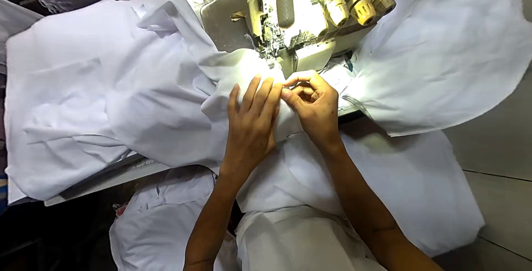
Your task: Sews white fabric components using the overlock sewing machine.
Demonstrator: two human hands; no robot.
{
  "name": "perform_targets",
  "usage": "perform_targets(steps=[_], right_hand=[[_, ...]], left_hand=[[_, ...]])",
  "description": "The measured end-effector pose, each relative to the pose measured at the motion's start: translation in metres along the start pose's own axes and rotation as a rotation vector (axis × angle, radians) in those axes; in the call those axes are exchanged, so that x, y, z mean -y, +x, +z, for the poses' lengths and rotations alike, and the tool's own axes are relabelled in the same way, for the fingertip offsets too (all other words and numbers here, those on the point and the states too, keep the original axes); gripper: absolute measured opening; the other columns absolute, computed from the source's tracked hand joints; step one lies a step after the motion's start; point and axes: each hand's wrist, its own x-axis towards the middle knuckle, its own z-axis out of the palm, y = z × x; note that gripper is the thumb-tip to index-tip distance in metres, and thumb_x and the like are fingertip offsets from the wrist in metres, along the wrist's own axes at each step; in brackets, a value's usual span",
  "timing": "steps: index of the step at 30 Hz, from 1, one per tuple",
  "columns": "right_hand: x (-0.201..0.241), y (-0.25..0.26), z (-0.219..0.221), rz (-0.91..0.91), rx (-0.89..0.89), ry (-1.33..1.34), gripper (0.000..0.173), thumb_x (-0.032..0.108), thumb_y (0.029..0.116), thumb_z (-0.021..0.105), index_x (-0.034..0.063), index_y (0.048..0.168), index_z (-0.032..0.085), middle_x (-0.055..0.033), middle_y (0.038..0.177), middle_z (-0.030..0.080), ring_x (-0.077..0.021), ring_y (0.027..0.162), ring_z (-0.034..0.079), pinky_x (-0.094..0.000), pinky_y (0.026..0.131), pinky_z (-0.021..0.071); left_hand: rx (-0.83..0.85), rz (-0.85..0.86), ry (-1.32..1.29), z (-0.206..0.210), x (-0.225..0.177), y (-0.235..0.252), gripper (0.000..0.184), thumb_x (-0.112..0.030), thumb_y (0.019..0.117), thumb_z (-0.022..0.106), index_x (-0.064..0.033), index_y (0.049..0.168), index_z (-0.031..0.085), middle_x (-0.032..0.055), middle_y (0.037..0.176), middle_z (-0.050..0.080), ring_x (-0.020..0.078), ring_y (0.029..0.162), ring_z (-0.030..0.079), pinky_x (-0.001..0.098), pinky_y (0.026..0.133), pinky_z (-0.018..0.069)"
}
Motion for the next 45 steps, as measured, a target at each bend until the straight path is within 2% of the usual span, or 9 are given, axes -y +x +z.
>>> perform_targets(steps=[2,7,9,13,24,33,41,43,45], right_hand=[[-0.001,0.001,-0.003,-0.002,0.005,0.009,0.015,0.009,0.0972,0.068,0.0109,0.112,0.067,-0.0002,0.077,0.065,-0.0056,0.056,0.057,-0.0172,0.047,0.0464],[-0.002,0.001,-0.004,-0.021,0.022,-0.002,0.016,0.007,0.1000,0.063,0.0084,0.115,0.070,-0.0017,0.096,0.072,-0.0041,0.067,0.063,-0.0170,0.056,0.0512],[-0.002,0.000,-0.004,-0.036,0.012,-0.013,0.016,0.008,0.1001,0.064,0.0080,0.115,0.070,-0.0015,0.094,0.071,-0.0041,0.068,0.062,-0.0170,0.056,0.0501],[-0.008,-0.002,-0.002,-0.066,-0.018,0.003,0.016,0.009,0.0984,0.068,0.0058,0.114,0.072,-0.0018,0.096,0.073,-0.0047,0.077,0.068,-0.0184,0.067,0.0570],[-0.015,0.001,0.000,-0.109,-0.037,0.064,0.016,0.006,0.0976,0.068,0.0021,0.113,0.072,-0.0041,0.103,0.075,-0.0074,0.084,0.071,-0.0218,0.074,0.0604],[-0.002,0.015,0.002,-0.075,-0.047,-0.101,0.016,0.012,0.1006,0.066,0.0087,0.115,0.073,0.0002,0.096,0.074,-0.0014,0.072,0.066,-0.0161,0.062,0.0544],[0.004,0.017,-0.001,-0.041,-0.040,-0.195,0.016,0.016,0.1015,0.066,0.0129,0.115,0.074,0.0020,0.085,0.071,-0.0014,0.061,0.060,-0.0165,0.053,0.0482],[0.004,0.018,-0.005,-0.061,-0.013,-0.203,0.017,0.016,0.1018,0.065,0.0128,0.116,0.073,0.0019,0.091,0.073,-0.0019,0.070,0.065,-0.0174,0.060,0.0526],[0.003,0.012,-0.017,-0.096,0.029,-0.256,0.019,0.017,0.1026,0.063,0.0120,0.119,0.071,0.0004,0.104,0.074,-0.0051,0.089,0.070,-0.0229,0.077,0.0602]], left_hand=[[0.000,-0.018,0.003,0.002,0.000,-0.003,0.045,-0.017,0.1050,0.040,-0.0097,0.146,0.056,0.0103,0.153,0.053,0.0291,0.149,0.038,0.0620,0.121,0.0202],[-0.014,-0.056,0.031,0.005,0.000,-0.008,0.045,-0.021,0.1072,0.040,-0.0099,0.148,0.054,0.0093,0.157,0.048,0.0283,0.151,0.035,0.0572,0.123,0.0206],[-0.021,-0.074,0.036,0.006,0.001,-0.009,0.046,-0.022,0.1080,0.038,-0.0093,0.150,0.052,0.0095,0.159,0.045,0.0289,0.153,0.032,0.0558,0.124,0.0201],[-0.046,-0.100,0.057,0.009,0.003,-0.013,0.049,-0.024,0.1092,0.034,-0.0065,0.153,0.048,0.0084,0.162,0.041,0.0288,0.155,0.028,0.0527,0.125,0.0207],[-0.060,-0.100,0.064,0.012,0.006,-0.013,0.050,-0.025,0.1094,0.032,-0.0064,0.154,0.046,0.0075,0.163,0.040,0.0270,0.155,0.027,0.0520,0.125,0.0189],[-0.063,-0.105,0.072,0.010,0.023,0.003,0.051,-0.025,0.1099,0.029,-0.0062,0.155,0.045,0.0069,0.163,0.041,0.0249,0.155,0.028,0.0507,0.126,0.0167],[-0.058,-0.076,-0.003,0.002,0.043,0.012,0.050,-0.026,0.1096,0.029,-0.0074,0.152,0.048,0.0070,0.162,0.042,0.0262,0.154,0.030,0.0535,0.126,0.0170],[-0.080,-0.136,-0.050,-0.007,0.050,0.000,0.049,-0.030,0.1093,0.034,-0.0104,0.151,0.050,0.0068,0.162,0.040,0.0265,0.154,0.029,0.0546,0.125,0.0207],[-0.134,-0.277,-0.015,-0.021,0.066,-0.028,0.051,-0.039,0.1074,0.041,-0.0155,0.153,0.048,0.0064,0.164,0.036,0.0277,0.153,0.030,0.0566,0.121,0.0268]])
